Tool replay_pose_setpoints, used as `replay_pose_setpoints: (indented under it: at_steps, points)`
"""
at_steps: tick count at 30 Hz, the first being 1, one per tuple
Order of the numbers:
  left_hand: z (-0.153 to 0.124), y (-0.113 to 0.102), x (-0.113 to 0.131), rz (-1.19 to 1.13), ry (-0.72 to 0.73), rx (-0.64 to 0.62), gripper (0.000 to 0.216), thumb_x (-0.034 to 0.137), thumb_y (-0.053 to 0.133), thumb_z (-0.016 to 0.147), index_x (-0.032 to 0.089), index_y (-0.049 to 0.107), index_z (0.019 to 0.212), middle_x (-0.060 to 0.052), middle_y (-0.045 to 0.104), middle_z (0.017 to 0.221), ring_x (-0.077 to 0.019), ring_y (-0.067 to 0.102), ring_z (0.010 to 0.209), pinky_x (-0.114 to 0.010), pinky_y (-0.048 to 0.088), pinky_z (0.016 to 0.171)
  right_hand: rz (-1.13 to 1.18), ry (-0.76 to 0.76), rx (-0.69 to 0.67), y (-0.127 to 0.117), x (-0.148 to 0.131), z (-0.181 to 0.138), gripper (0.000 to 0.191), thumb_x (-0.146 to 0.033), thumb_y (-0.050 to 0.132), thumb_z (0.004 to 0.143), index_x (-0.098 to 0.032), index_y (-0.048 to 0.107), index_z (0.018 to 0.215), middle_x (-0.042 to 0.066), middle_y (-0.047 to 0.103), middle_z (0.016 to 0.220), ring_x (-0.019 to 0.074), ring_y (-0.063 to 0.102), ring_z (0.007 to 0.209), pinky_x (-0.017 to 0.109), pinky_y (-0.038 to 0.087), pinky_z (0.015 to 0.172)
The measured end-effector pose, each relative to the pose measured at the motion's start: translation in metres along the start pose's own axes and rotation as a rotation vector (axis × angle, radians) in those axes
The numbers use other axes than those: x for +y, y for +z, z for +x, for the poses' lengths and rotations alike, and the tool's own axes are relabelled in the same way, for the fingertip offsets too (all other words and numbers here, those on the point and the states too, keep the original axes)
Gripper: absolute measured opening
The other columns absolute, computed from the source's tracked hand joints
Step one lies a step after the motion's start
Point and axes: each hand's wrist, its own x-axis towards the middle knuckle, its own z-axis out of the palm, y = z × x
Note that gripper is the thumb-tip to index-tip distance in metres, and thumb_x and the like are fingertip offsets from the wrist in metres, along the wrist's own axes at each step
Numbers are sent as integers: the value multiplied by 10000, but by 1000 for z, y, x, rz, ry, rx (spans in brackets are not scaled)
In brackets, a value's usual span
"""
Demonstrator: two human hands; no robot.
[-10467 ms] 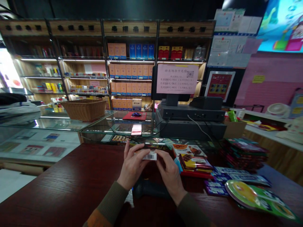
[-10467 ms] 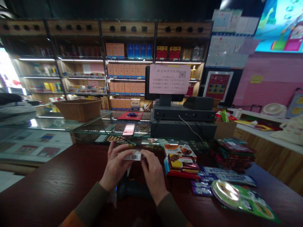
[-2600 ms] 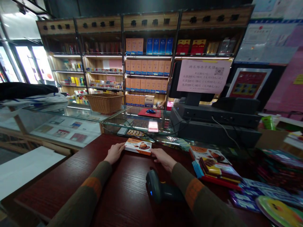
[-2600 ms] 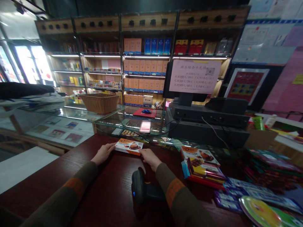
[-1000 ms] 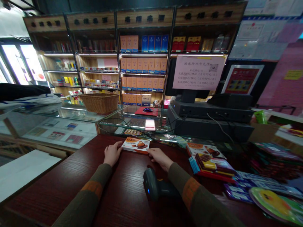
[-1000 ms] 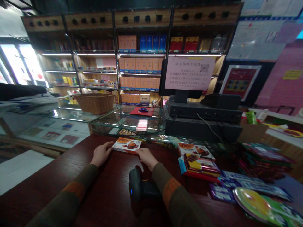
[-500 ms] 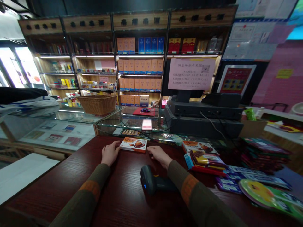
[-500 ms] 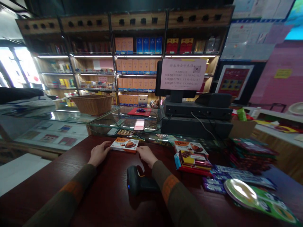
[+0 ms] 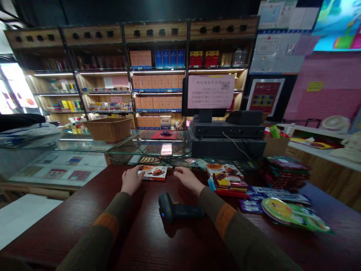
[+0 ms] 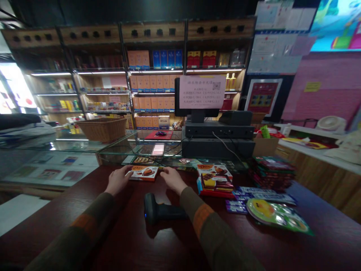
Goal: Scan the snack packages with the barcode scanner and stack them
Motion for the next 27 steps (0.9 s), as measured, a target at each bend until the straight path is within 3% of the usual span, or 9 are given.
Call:
replay_pose_setpoints:
  at_steps: [6, 15, 27]
  points:
    - [0, -6, 27, -11, 83, -34, 397, 376, 466, 952, 260, 637, 1290, -65, 715, 1249, -301, 615, 1200, -455, 392, 1056, -124, -70, 49, -29, 2, -6, 424, -238, 589, 865, -131, 671, 1268, 133, 678, 1316, 239, 633, 1208, 370, 433, 1090]
    - [1, -11, 79, -80, 254, -85, 381, 367, 497, 934, 245, 662, 1255, -66, 720, 1248, -273, 640, 1177, -407, 432, 1021, -98, -100, 191, -91, 2, -22, 350, -216, 595, 860, -206, 731, 1182, 71, 730, 1229, 222, 651, 1171, 377, 455, 1075]
    - [0, -10, 167, -37, 429, -153, 355, 352, 511, 928, 273, 668, 1237, -46, 725, 1240, -276, 628, 1202, -454, 399, 1078, -81, 18, 387, -175, 16, -44, 363, -233, 625, 853, -145, 721, 1192, 129, 713, 1258, 227, 673, 1145, 387, 472, 1066]
